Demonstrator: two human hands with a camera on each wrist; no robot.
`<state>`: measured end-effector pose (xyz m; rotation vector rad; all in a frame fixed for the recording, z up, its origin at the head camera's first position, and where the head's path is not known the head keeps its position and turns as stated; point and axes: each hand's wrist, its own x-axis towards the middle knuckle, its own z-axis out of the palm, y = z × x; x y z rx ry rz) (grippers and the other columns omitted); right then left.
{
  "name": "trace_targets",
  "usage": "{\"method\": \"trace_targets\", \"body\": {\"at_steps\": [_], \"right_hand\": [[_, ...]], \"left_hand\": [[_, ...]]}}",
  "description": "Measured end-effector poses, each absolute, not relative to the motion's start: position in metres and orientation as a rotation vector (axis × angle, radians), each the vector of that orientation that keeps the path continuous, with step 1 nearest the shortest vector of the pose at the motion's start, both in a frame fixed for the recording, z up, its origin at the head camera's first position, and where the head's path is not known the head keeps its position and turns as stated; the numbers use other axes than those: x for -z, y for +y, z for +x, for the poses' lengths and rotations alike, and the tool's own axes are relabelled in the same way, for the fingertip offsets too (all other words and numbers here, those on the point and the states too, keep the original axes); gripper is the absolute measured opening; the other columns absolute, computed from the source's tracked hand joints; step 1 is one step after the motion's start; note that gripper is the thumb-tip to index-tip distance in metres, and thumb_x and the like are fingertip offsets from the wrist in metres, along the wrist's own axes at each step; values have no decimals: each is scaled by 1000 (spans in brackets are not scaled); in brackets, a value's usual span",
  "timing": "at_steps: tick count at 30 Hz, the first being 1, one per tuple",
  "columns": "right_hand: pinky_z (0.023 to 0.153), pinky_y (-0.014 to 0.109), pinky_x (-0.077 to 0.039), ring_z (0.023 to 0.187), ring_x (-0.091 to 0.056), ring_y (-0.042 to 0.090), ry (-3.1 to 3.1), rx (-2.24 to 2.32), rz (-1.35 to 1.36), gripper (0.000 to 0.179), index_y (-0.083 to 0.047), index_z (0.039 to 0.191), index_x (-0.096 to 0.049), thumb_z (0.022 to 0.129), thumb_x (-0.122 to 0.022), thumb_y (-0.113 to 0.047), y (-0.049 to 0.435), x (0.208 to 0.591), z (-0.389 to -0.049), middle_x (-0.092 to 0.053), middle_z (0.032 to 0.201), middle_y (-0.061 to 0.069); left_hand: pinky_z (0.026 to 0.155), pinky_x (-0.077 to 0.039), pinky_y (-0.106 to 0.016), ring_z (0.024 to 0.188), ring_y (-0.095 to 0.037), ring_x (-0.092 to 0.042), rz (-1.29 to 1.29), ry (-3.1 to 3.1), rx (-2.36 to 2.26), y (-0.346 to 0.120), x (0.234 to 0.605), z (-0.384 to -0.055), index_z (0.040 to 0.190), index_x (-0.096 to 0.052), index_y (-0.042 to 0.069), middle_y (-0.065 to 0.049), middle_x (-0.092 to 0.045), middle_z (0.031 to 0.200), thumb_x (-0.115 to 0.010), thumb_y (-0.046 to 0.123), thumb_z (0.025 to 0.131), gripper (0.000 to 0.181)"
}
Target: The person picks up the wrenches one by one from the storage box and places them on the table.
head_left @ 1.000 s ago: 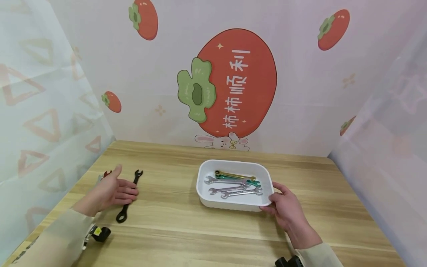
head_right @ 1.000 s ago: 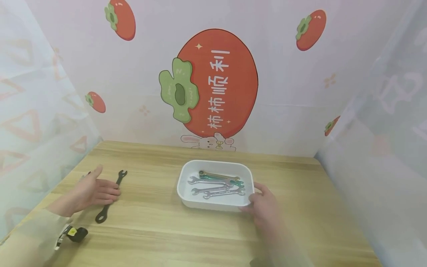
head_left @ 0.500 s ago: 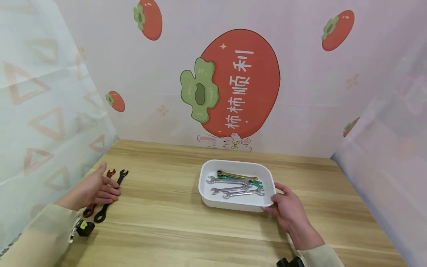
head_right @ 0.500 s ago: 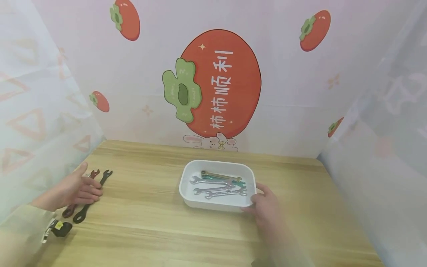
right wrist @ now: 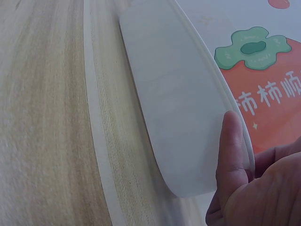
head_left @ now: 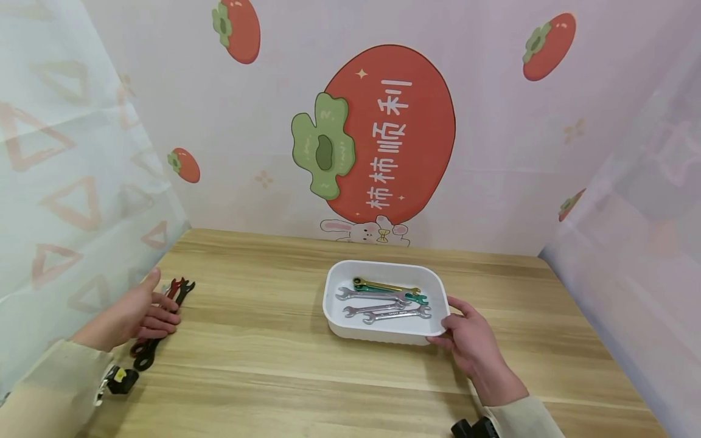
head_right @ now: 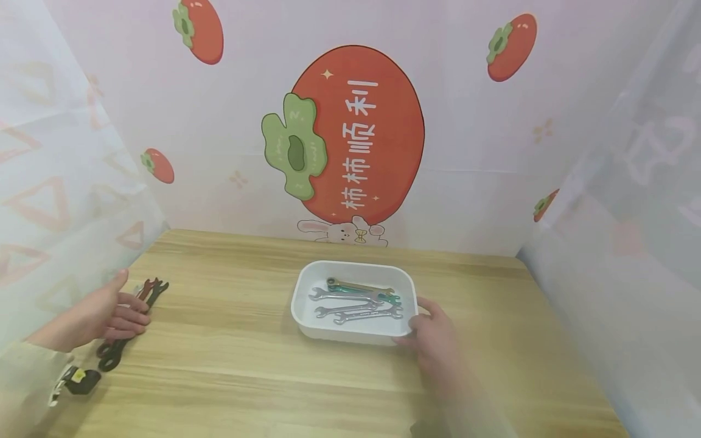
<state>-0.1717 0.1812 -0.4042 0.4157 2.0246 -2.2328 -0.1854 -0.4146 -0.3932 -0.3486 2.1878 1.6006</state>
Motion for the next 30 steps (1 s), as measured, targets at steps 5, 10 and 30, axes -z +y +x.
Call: {"method": "trace_targets", "body": {"at_steps": [5, 10, 30], "right_hand": [[70, 38, -59, 95, -64, 35, 2008, 2249, 424, 61, -3, 153, -31, 94, -39, 10, 183, 406, -172, -40, 139, 31], [70, 39, -59, 96, -64, 35, 1993, 2260, 433, 60, -4, 152, -33, 94, -40, 10, 184, 409, -175, -41, 139, 30], [69, 39, -59, 96, -64, 37, 2020, 2261, 429, 58, -5, 150, -36, 95, -42, 9, 184, 415, -177, -43, 138, 29]], "left_hand": [[77, -57, -47, 87, -36, -69, -355, 2210, -1565, -414, 391, -186, 126, -42, -24, -17, -70, 95, -1, 76, 91, 114], [78, -57, -48, 90, -39, -68, -304, 2234, -1529, -404, 386, -184, 129, -42, -23, -22, -68, 100, -3, 76, 91, 114], [115, -3, -61, 147, -31, -21, 1080, 1907, -1490, -215, 361, -239, 154, -32, -1, -12, -29, 159, 11, 56, 100, 89]]}}
